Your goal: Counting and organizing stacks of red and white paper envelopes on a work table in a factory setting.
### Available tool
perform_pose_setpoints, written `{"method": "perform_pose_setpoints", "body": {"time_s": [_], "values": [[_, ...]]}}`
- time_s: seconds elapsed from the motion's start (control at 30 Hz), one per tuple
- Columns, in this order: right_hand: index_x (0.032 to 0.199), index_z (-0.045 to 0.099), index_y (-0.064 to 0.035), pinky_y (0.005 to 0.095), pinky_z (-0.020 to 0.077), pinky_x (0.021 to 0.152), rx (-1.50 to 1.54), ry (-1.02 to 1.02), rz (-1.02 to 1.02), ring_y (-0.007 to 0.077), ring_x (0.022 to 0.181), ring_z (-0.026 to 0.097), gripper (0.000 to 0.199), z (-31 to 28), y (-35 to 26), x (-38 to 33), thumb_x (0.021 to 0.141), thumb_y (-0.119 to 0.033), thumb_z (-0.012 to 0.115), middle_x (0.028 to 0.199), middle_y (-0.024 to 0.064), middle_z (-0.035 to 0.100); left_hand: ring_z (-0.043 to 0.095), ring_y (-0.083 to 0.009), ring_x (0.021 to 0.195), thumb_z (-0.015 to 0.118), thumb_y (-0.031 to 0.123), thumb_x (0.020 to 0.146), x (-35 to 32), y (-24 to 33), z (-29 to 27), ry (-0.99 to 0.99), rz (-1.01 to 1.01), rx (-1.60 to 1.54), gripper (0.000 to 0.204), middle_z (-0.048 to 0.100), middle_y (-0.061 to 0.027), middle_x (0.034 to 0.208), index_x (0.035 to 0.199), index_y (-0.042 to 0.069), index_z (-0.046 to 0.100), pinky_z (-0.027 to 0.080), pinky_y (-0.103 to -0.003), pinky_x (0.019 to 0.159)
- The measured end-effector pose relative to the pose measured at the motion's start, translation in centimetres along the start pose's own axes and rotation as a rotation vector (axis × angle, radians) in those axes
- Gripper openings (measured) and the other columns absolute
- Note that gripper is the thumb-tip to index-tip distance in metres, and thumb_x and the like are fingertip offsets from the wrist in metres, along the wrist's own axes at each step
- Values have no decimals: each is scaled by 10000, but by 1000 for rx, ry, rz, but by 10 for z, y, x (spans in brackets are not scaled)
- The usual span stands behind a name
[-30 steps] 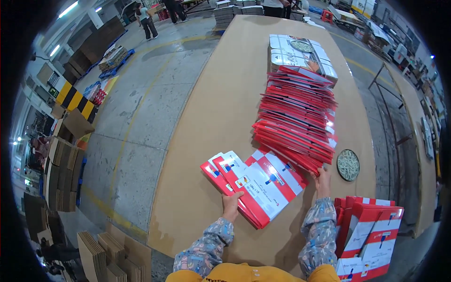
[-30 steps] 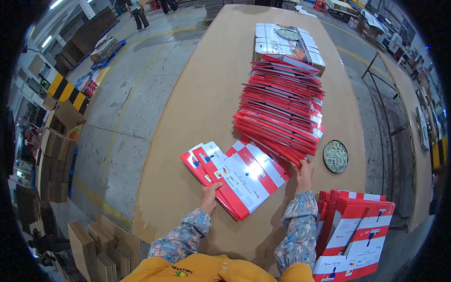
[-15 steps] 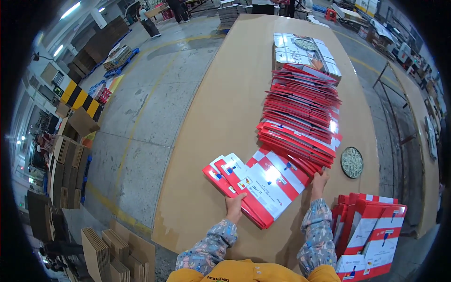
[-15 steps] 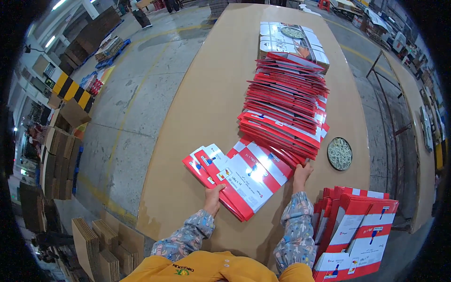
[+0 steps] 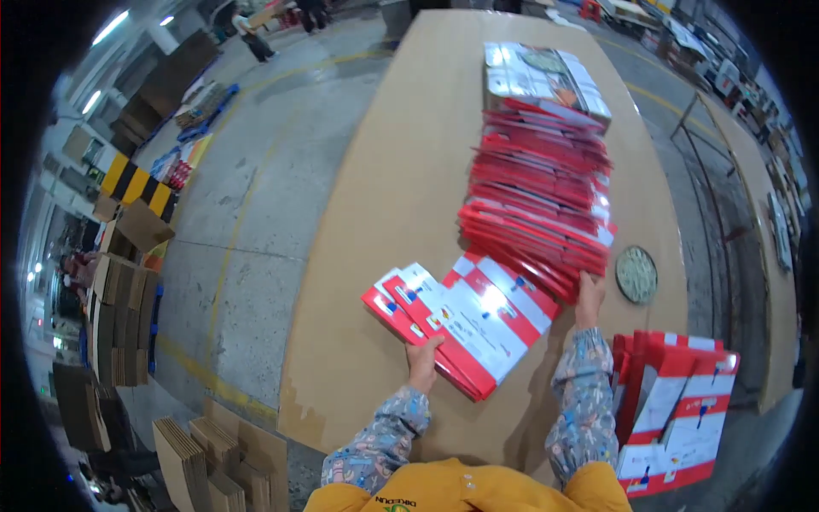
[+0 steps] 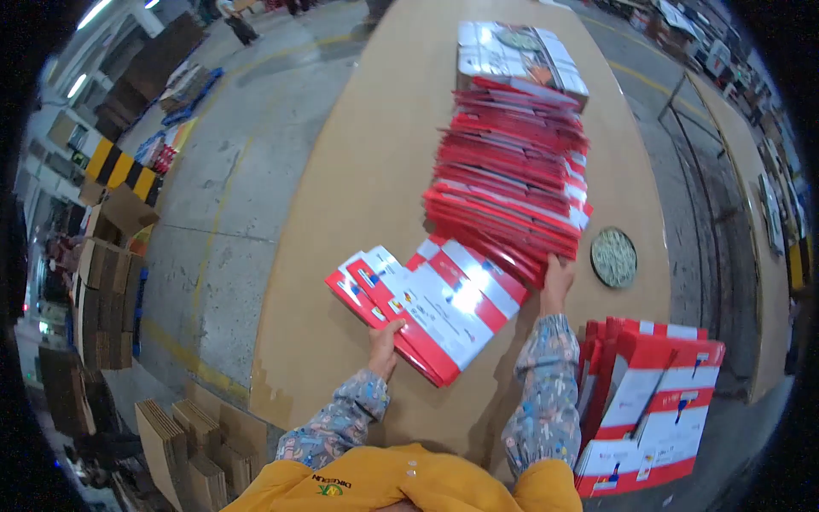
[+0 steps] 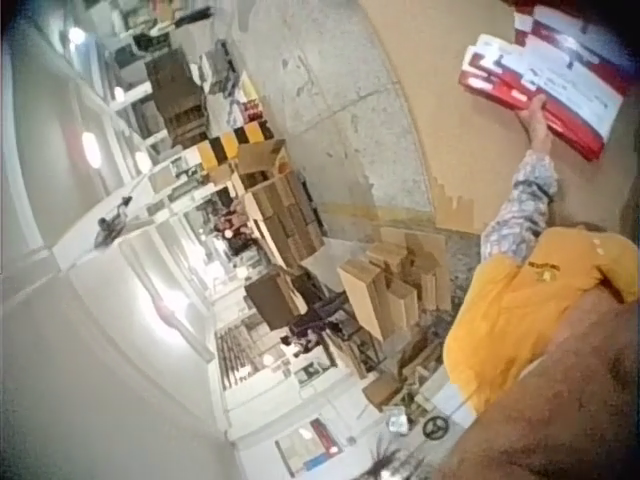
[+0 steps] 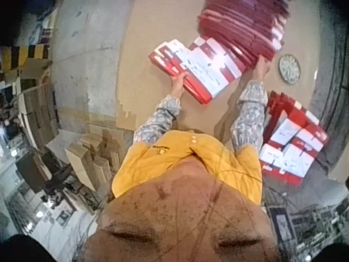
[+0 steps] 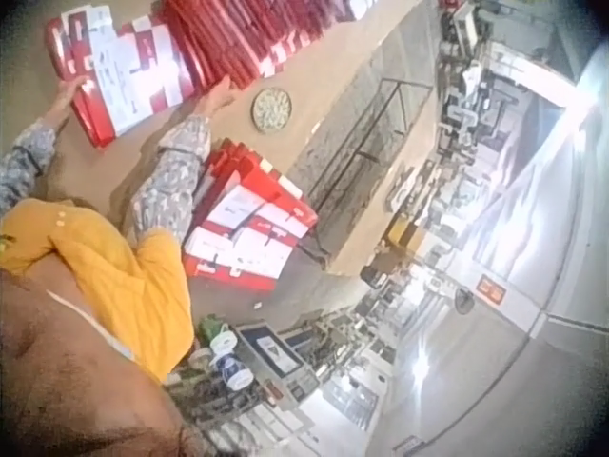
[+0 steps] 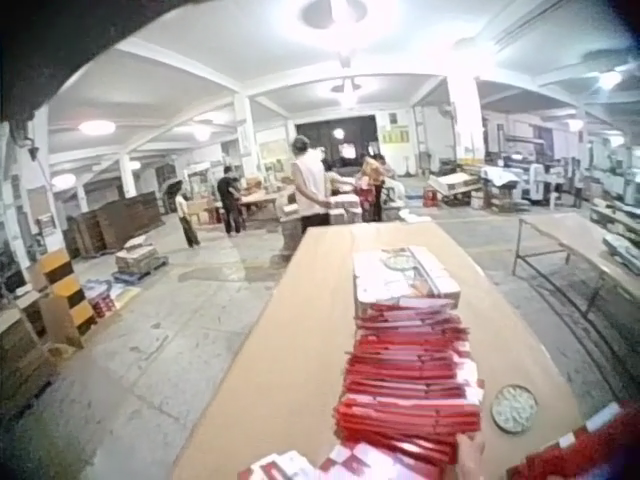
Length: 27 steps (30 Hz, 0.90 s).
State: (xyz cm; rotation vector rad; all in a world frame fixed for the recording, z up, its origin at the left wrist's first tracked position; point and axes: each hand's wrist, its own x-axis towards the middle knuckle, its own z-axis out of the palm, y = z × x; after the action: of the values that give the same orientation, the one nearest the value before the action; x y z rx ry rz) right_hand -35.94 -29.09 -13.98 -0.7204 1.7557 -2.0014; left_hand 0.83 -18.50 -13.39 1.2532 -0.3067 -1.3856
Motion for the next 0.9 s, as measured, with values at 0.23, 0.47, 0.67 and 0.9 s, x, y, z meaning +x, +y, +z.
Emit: {"method": "perform_pose_setpoints", "body": {"time_s": [0.23, 0.47, 0.67, 0.9], "values": [[903, 593, -68, 268, 487, 446, 132, -154, 638, 137, 522, 579, 262, 33, -66, -27, 844, -324, 599, 695, 48, 595, 596, -231, 976, 713, -45, 677, 14, 7, -28, 54, -47, 50, 600, 593, -130, 1116, 1221, -14, 463, 488, -330, 859], [1079, 542, -70, 260, 526, 527, 195, -238, 531, 144, 629, 613, 329, 20, -64, -16, 867, -307, 625, 807, 45, 615, 604, -232, 964, 715, -40, 685, 6, 6, -16, 87, -14, 73, 551, 607, -134, 1086, 1188, -26, 492, 493, -330, 845], [1204, 504, -44, 270, 503, 728, 59, -410, 338, 134, 825, 598, 420, -4, -40, -17, 801, -63, 621, 949, 43, 614, 602, -235, 972, 717, -30, 686, 0, 13, -9, 78, -33, 67, 537, 605, -138, 1092, 1178, -28, 501, 491, -335, 849], [1244, 460, -75, 237, 511, 557, -4, -369, 445, 128, 694, 614, 398, 2, -34, -34, 868, -103, 588, 966, 73, 612, 617, -229, 950, 688, -20, 715, -6, 11, -11, 51, 57, 17, 473, 624, -118, 1077, 1158, -16, 525, 502, -350, 858]]}}
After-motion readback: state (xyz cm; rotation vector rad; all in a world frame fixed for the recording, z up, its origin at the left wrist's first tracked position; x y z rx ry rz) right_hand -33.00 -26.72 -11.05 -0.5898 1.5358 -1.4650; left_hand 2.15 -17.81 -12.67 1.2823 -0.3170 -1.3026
